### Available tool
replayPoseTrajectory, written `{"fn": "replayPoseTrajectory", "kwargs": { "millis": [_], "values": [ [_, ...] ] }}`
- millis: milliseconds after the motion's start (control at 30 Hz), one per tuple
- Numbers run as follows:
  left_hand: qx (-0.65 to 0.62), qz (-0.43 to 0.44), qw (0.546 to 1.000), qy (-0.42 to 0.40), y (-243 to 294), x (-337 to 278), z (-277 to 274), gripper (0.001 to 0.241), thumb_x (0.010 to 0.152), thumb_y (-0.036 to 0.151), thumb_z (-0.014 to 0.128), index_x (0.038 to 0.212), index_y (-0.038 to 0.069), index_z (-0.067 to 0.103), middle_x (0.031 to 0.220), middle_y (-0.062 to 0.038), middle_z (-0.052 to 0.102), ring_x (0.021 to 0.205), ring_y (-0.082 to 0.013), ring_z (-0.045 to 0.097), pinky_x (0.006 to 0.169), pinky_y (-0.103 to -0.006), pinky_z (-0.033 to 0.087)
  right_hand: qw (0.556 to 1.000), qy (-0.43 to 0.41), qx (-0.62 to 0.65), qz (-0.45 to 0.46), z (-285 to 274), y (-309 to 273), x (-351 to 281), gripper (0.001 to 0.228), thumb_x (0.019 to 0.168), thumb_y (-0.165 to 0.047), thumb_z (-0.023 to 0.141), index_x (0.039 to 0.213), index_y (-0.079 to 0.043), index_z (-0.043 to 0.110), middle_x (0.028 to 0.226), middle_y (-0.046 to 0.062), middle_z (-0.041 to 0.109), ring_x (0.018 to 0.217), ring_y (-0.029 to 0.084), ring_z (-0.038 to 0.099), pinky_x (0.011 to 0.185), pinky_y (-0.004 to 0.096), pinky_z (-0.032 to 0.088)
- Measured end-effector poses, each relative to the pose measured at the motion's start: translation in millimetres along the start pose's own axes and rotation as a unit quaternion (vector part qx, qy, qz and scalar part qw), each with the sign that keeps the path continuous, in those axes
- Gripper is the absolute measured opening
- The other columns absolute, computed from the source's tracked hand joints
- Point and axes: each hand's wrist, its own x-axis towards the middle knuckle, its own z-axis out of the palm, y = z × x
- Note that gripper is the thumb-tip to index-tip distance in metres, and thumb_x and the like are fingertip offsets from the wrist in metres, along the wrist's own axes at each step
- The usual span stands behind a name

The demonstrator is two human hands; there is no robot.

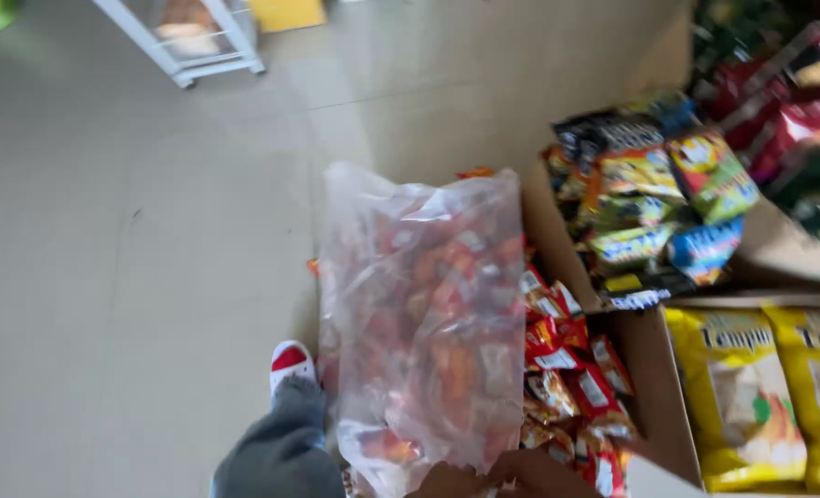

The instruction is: Packing individual snack bags from a pile on the floor into a large plastic bag.

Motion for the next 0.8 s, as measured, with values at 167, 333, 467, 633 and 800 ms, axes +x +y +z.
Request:
{"fn": "replayPoseTrajectory", "kwargs": {
  "millis": [167, 333, 467, 633, 800],
  "values": [
    [0.047, 0.023, 0.97, 0.237, 10.6, 3.2, -15.5, 0.04, 0.086, 0.028, 0.067, 0.12, 0.007, 0.067, 0.111, -0.024, 0.062, 0.102, -0.0403, 0.064, 0.075, -0.0556, 0.053, 0.984, 0.015, -0.174, -0.033, 1.0, 69.9, 15.6, 0.04, 0.089, -0.033, 0.074, 0.123, -0.012, 0.07, 0.115, 0.007, 0.073, 0.106, 0.022, 0.07, 0.089, 0.037, 0.055],
    [-0.008, -0.066, 0.911, 0.408, 34.2, -65.8, -125.0, 0.044, 0.072, 0.022, 0.074, 0.111, 0.005, 0.067, 0.108, -0.023, 0.061, 0.095, -0.0413, 0.064, 0.078, -0.052, 0.053, 0.973, 0.185, -0.136, 0.006, -1.6, -53.8, 12.1, 0.05, 0.084, -0.038, 0.08, 0.122, -0.009, 0.067, 0.113, 0.01, 0.072, 0.105, 0.022, 0.07, 0.092, 0.036, 0.055],
    [-0.304, -0.157, 0.814, 0.469, 25.7, -107.9, -143.9, 0.039, 0.091, 0.024, 0.063, 0.125, 0.007, 0.063, 0.097, -0.024, 0.067, 0.086, -0.0392, 0.068, 0.076, -0.0513, 0.054, 0.9, 0.419, -0.095, -0.069, 20.4, -93.0, 8.2, 0.066, 0.08, -0.033, 0.08, 0.135, -0.006, 0.056, 0.118, 0.013, 0.064, 0.1, 0.024, 0.066, 0.086, 0.037, 0.055],
    [-0.4, -0.127, 0.666, 0.617, -35.4, -59.4, -75.5, 0.047, 0.096, 0.039, 0.074, 0.121, 0.001, 0.063, 0.103, -0.022, 0.074, 0.099, -0.0299, 0.072, 0.086, -0.0446, 0.056, 0.892, 0.418, -0.15, -0.083, 58.0, -62.7, 0.9, 0.032, 0.089, -0.028, 0.08, 0.112, -0.007, 0.072, 0.105, 0.011, 0.075, 0.095, 0.019, 0.075, 0.085, 0.033, 0.059],
    [-0.328, 0.03, 0.844, 0.424, 78.7, -130.3, -72.1, 0.069, 0.094, 0.059, 0.067, 0.132, 0.003, 0.067, 0.119, -0.023, 0.071, 0.11, -0.0389, 0.069, 0.095, -0.0464, 0.053, 0.905, 0.277, -0.321, -0.044, 71.9, 19.3, 10.6, 0.055, 0.075, -0.031, 0.092, 0.113, -0.001, 0.064, 0.103, 0.018, 0.069, 0.101, 0.032, 0.066, 0.087, 0.042, 0.054]
  ]
}}
